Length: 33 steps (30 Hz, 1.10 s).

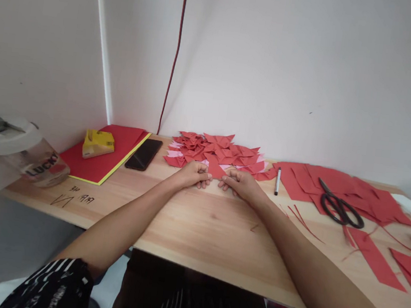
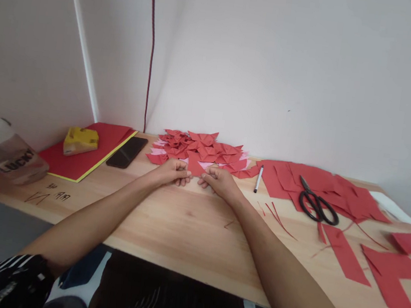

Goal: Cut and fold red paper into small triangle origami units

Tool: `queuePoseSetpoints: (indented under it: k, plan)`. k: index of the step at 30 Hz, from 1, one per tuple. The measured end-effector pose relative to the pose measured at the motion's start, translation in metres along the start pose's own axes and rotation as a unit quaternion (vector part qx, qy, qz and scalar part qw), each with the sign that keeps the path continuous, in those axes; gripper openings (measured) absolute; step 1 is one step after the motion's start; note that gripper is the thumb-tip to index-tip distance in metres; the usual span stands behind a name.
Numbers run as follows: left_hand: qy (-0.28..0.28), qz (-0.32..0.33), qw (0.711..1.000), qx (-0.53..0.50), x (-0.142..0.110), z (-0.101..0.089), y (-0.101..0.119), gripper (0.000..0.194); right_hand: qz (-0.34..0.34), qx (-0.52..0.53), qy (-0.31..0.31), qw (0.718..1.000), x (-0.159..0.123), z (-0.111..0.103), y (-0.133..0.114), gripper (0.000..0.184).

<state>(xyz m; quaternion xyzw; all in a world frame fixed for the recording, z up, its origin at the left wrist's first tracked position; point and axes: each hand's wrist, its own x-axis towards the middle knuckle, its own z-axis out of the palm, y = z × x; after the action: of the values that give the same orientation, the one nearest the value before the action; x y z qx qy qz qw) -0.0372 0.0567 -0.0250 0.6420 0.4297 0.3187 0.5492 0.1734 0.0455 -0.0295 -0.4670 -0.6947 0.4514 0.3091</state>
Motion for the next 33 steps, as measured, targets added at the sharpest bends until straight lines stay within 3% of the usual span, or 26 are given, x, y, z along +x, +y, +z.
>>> queuePoseSetpoints:
  k: [33]
  plan:
    - [0.005,-0.018,1.000,-0.015,0.0024,0.0010,-0.0003,0.015,-0.002,0.001,0.008,1.000,-0.0006,0.0004,-0.0026,0.019]
